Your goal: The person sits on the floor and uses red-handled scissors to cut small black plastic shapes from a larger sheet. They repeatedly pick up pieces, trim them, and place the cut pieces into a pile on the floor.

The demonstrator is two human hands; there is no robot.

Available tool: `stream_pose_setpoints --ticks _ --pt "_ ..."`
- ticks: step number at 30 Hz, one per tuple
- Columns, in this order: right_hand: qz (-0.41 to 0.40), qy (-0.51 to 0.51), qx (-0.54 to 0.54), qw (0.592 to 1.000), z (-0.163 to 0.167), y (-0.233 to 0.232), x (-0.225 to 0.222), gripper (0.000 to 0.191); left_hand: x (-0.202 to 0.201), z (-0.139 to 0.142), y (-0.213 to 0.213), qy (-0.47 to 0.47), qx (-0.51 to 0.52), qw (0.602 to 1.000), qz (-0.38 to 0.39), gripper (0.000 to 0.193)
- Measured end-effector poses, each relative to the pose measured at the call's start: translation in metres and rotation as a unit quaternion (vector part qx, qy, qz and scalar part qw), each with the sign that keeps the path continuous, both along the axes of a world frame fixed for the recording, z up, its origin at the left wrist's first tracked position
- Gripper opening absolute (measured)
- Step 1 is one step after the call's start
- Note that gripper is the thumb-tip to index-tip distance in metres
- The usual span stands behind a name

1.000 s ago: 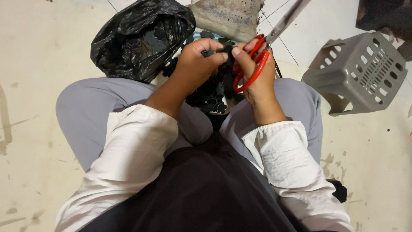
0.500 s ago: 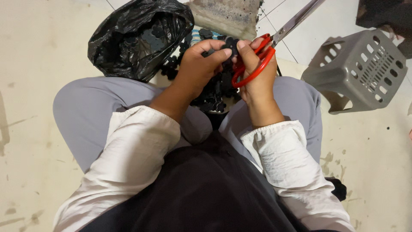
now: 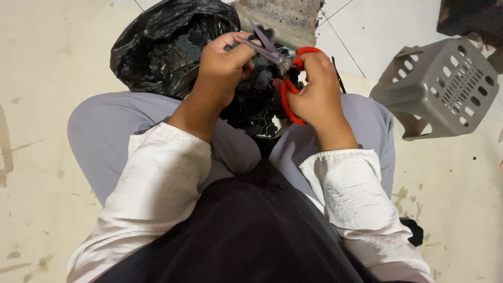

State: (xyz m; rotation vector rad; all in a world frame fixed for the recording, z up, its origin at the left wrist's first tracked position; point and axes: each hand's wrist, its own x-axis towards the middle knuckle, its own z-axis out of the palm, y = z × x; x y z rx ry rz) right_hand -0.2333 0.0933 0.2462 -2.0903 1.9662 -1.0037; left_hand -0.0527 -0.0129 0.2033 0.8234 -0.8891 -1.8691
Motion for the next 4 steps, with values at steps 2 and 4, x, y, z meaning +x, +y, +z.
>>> stream_pose_setpoints --ticks 2,4 --pt "-0.006 0.027 -0.012 1.0 0.0049 -0.0002 0.0013 0.05 0.0021 0.0034 -0.0003 -0.018 0.007 1.0 -0.008 0.025" --pt "-0.018 0.05 -0.014 0.998 0.0082 0.0007 0.0035 0.051 0.0061 0.0071 0.0014 -0.014 0.005 1.0 -0.021 0.027"
